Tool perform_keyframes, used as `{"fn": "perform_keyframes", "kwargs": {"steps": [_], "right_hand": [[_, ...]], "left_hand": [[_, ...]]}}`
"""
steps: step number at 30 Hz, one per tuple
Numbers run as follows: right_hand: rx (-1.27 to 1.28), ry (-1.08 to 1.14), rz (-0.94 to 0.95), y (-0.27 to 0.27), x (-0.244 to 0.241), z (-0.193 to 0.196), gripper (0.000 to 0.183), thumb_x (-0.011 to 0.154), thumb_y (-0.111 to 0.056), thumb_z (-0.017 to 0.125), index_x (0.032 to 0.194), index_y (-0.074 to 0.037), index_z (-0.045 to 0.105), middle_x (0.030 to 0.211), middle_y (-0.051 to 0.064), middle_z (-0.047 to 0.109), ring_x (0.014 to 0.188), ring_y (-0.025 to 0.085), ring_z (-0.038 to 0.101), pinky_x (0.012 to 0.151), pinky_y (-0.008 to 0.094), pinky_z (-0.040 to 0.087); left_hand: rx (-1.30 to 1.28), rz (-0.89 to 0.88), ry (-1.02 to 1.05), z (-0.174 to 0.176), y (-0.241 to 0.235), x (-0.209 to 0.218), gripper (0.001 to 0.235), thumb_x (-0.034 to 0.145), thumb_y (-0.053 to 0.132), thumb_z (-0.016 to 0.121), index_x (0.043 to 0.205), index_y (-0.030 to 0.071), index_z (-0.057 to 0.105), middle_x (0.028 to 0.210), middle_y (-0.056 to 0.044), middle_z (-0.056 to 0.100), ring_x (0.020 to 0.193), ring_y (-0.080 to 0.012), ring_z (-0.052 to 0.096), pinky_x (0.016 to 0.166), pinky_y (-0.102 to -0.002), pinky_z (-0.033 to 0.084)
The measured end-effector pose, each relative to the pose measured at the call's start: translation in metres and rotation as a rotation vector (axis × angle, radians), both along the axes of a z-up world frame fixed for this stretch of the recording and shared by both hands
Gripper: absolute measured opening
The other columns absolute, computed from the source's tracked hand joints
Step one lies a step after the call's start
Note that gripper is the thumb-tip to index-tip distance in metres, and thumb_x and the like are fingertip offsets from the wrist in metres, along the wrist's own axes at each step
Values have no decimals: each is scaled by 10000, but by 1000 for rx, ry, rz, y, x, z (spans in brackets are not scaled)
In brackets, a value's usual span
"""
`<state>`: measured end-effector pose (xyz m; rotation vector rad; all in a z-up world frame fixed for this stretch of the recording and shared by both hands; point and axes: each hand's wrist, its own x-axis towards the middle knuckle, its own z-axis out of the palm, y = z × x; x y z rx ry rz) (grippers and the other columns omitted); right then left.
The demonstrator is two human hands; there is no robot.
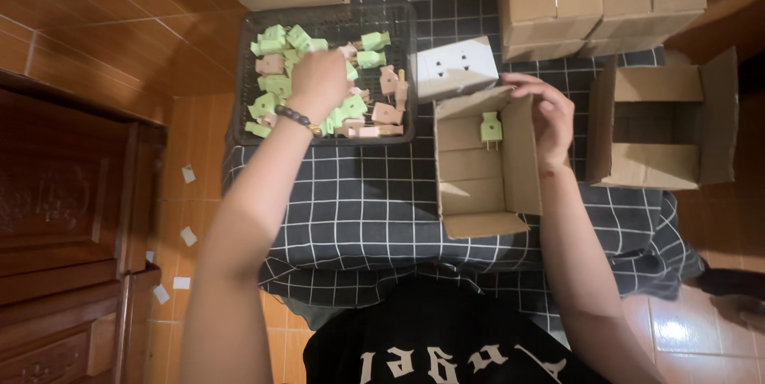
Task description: The person picks up and places plastic plug housing components into cardboard boxes by hand, handling green and pink components one at a time from a tray and placing them into partitioned sections within the boxes.
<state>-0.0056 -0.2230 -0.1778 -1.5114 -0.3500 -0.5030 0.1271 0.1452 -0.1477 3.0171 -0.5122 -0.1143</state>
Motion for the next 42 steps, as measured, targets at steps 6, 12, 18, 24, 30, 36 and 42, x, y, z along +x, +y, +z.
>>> {"fn": "perform_keyframes", "kwargs": {"steps": [6,12,18,24,30,36,42], "right_hand": [[277,51,37,-4,3,-6,605,912,-440,475,1206,54,665,1332,300,682,1229,356,698,1018,388,522],[308,43,77,-20,17,2,635,871,-401,542,1264,89,633,1366,330,643,1271,398,670,1001,447,575],[-25,-84,154,-18,-13,143,301,1109,-298,598,1294,-72,666,1336,109,710,1232,226,728,1118,302,649],[-282,-233,49,-23,-40,198,364,1054,-213,631,1319,34,607,1291,205,693,1219,301,739,1126,352,672],[-526,-324,18,-17,-43,204,699,801,-188,867,1393,24,560,1334,237,684,1222,312,733,1112,370,658],[-605,-507,131,-8,-41,200,519,883,-243,794,1302,2,610,1248,198,723,1158,306,778,1052,361,690],[-652,-545,112,11,-42,218,490,808,-325,851,1118,14,682,1063,146,770,944,260,792,862,315,664]], "left_hand": [[64,135,19,-32,19,22,313,868,240,803,1055,-8,764,956,-225,703,976,-432,716,824,-587,595],[-16,147,68,-29,21,21,482,823,338,852,1107,-33,737,1054,-232,683,1068,-451,681,864,-653,558],[70,217,-24,31,-1,-21,422,925,512,718,1069,116,738,1242,-165,638,1067,-258,610,749,-312,612],[-467,-1,-127,135,-48,-92,335,1011,244,673,1280,46,663,1134,-121,705,569,-40,567,551,-185,548],[-866,-573,-352,171,-82,-141,303,981,98,767,1247,42,633,1185,-123,733,962,-174,732,886,-241,668],[-991,-709,-418,192,-96,-164,394,946,31,848,1279,1,640,1276,-166,718,1158,-282,762,1049,-333,684],[-1005,-703,-402,185,-94,-159,415,949,230,805,1267,9,656,1171,-164,764,998,-245,785,879,-318,709]]}}
